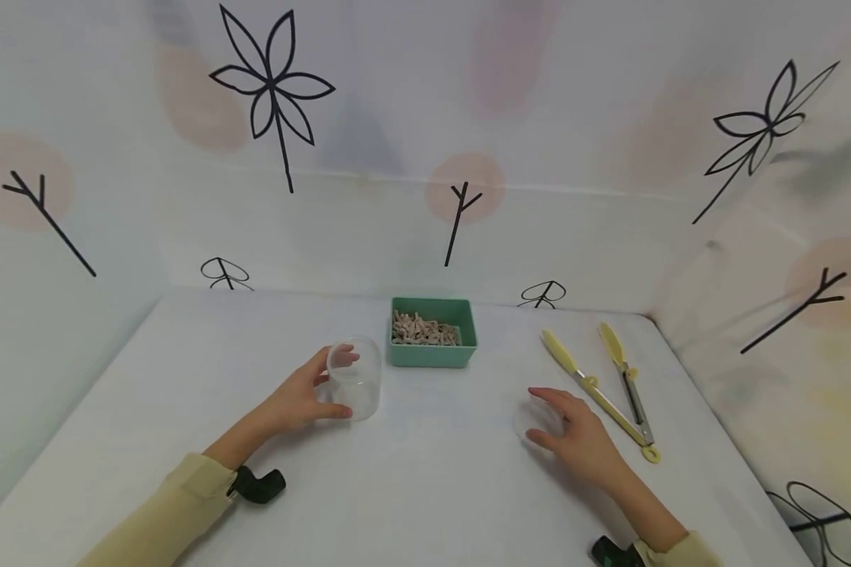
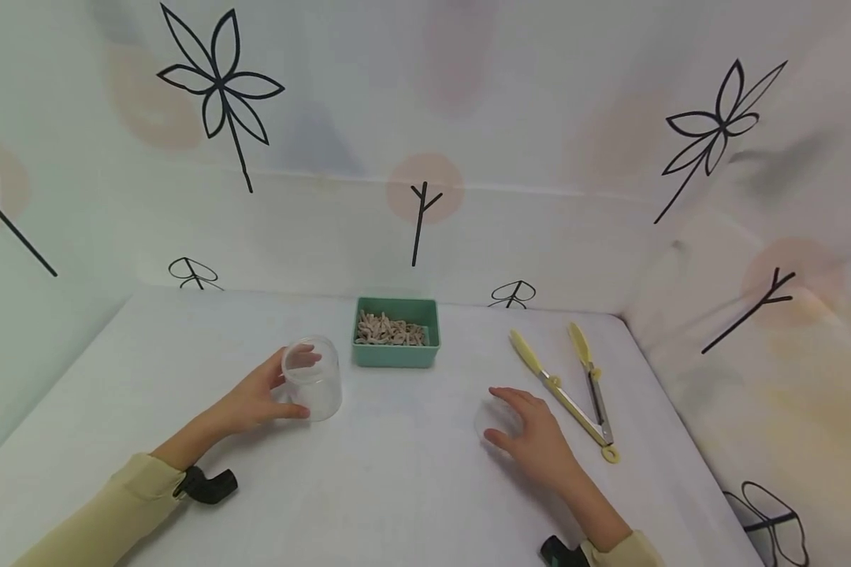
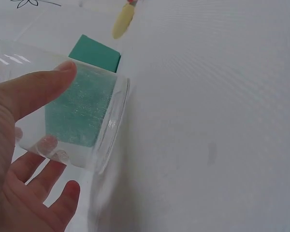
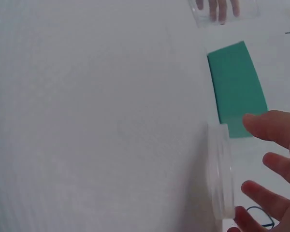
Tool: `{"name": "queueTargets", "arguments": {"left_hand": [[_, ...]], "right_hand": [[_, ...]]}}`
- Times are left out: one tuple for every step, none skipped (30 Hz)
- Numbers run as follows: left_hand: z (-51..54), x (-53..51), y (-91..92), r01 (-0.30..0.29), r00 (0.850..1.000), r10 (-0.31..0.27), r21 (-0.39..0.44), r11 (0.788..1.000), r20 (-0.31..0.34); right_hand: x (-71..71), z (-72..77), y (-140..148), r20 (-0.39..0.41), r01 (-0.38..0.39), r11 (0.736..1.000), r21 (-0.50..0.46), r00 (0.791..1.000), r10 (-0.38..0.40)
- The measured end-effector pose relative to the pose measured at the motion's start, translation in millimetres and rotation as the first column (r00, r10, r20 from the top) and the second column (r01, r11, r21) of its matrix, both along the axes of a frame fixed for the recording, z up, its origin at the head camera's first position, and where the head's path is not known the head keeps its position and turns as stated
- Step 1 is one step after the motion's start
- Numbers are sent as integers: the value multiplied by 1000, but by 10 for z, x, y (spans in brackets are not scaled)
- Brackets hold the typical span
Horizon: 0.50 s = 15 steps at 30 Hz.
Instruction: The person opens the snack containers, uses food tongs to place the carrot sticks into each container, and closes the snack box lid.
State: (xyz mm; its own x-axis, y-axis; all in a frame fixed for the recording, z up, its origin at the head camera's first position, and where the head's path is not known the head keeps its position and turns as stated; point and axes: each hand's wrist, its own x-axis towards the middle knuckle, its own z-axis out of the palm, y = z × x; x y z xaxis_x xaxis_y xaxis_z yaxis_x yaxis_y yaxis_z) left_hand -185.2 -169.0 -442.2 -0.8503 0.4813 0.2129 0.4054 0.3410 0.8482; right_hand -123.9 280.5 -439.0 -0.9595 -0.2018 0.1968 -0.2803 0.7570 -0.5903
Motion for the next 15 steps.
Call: {"name": "queueTargets", "arguments": {"left_hand": [[-4,0,-3,1,1000,-1,3,1000,-2],[-8,0,-5,1,1000,-1,5,1000,-3],[-9,0,-7,0,1000,0,5,1000,-6],[-5,2,-8,-3,1000,3,8,1000,-4],[-3,1,-9,-6,1000,6,13,1000,-3],[1,1,-11,-8,1000,8,20,1000,-2],[7,1,-12,-10,1000,10,29,1000,0],[16,3,-12,-12,1000,11,38,999,3],[24,4,-12,-14,1000,14,47,999,6],[32,5,-13,-19,1000,18,58,998,13],[40,7,-10,-22,1000,22,63,998,13],[49,10,-7,-25,1000,25,68,997,14],[54,10,-3,-30,1000,29,72,997,12],[60,12,2,-33,999,32,77,996,12],[66,15,9,-36,999,35,79,996,13]], "right_hand": [[-5,11,29,-17,16,1000,-5,1000,-17],[-9,22,63,-43,32,999,-10,999,-33],[-13,34,105,-68,47,999,-22,996,-48],[-18,46,150,-95,66,997,-35,993,-69],[-23,58,199,-121,89,995,-49,988,-94],[-25,69,252,-141,115,991,-63,982,-123],[-29,79,308,-163,139,987,-80,975,-151],[-30,86,365,-183,161,982,-100,967,-177],[-36,91,423,-193,187,975,-117,959,-207],[-40,92,476,-202,222,967,-124,949,-243],[-44,86,531,-198,256,958,-133,940,-279],[-47,81,581,-187,294,945,-141,930,-317],[-51,71,626,-171,333,931,-147,919,-356],[-52,60,665,-147,371,915,-156,908,-393],[-54,45,701,-120,411,899,-154,895,-430]]}}
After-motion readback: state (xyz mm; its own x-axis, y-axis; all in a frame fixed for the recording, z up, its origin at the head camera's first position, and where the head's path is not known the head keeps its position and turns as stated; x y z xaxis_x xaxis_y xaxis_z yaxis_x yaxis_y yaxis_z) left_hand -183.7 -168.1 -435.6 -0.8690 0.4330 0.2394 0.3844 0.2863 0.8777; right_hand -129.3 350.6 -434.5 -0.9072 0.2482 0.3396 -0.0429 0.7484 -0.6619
